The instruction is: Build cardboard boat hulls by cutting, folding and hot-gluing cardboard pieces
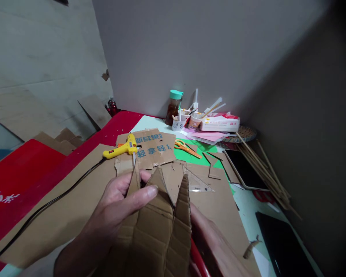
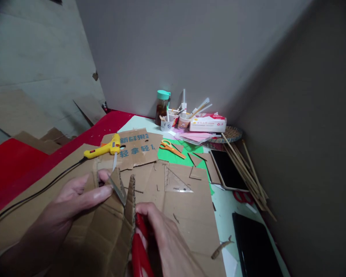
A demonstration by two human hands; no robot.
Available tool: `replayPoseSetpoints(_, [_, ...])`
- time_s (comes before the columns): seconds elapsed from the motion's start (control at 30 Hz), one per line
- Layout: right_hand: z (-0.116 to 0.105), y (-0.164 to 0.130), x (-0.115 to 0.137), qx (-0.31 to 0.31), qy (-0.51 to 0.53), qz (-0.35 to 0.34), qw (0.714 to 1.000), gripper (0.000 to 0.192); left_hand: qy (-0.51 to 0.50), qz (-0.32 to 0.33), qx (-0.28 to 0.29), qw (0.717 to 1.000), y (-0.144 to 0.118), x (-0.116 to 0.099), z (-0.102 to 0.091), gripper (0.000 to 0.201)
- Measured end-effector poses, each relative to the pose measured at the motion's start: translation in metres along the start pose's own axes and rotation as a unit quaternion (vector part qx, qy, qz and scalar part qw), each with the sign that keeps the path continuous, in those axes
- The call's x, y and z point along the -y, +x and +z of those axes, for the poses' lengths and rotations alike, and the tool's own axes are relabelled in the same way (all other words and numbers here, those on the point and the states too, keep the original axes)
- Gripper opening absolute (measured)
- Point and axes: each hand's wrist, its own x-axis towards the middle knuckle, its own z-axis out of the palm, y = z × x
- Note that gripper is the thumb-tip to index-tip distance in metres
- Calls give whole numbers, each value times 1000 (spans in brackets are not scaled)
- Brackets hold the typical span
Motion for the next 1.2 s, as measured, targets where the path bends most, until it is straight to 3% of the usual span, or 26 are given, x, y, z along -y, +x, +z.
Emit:
replayPoseSetpoints(0.2, [-5,-8,7,-8,-69,-15,997,65,20,24,-18,999,0,4,-2,31])
replayPoseSetpoints(0.37, [1,-11,16,-49,-90,-14,995,52,65,58,-21,996,4,6,-3,26])
replayPoseSetpoints(0.6, [0,-10,23,-71,-63,-18,995,39,148,58,-3,987,6,2,1,25])
replayPoseSetpoints(0.83, [0,-11,20,-80,-61,-16,995,33,113,42,21,992,6,5,1,28])
replayPoseSetpoints(1.2, [3,-8,24,-63,-9,-23,998,30,42,18,-8,999,7,9,-1,24])
